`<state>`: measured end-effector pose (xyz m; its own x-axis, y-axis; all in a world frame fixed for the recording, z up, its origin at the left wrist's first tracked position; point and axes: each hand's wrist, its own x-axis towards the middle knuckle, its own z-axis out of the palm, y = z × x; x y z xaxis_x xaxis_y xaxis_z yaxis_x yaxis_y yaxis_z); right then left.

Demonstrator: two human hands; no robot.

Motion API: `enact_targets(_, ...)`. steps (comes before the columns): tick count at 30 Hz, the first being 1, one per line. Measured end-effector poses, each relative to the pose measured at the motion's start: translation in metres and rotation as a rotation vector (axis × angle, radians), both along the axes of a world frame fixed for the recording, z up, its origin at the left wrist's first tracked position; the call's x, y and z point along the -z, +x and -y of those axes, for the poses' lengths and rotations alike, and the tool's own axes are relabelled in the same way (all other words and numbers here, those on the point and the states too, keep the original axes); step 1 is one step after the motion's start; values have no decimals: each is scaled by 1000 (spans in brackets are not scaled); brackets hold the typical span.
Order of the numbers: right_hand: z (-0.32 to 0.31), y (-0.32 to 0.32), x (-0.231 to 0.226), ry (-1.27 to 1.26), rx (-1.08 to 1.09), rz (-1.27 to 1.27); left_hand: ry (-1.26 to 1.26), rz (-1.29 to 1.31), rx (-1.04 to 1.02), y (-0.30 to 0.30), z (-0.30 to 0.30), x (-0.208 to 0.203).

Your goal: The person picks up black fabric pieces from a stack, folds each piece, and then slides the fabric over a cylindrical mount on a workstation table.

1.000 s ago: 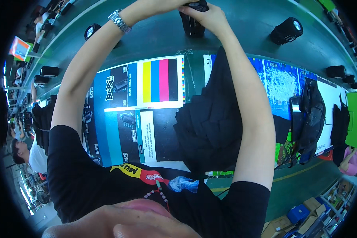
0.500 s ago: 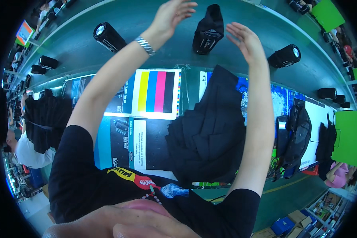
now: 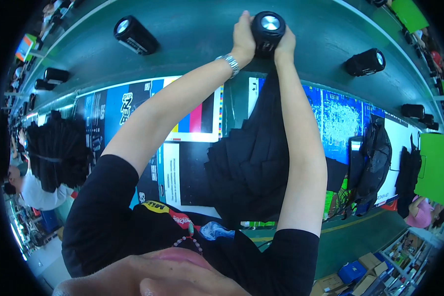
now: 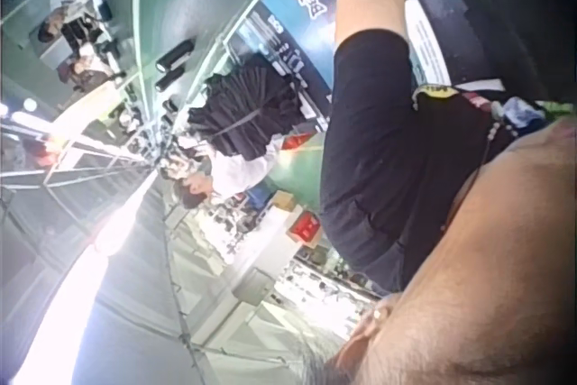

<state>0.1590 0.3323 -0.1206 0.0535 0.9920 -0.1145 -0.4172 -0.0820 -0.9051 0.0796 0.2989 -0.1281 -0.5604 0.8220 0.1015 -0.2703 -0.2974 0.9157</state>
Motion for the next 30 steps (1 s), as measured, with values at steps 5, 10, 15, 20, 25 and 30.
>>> enact_targets(5,-12,7,19,-68,-52,83,-241,-325,8,-21,22,-7)
enact_targets(10,-30,46,29,-123,-85,123,-231,-397,54,-74,119,-16)
enact_targets(15,-75,142,16,-248,-91,161,-168,-778,-31,-150,254,-38)
enact_targets(20,3,99,-38,445,174,531,-312,-1720,-837,-253,426,-89)
enact_targets(25,126,14,-107,810,146,738,-669,-1893,-1151,-300,493,-100)
enact_targets(30,198,-54,-106,945,-117,644,-702,-1800,-1037,-269,492,-65)
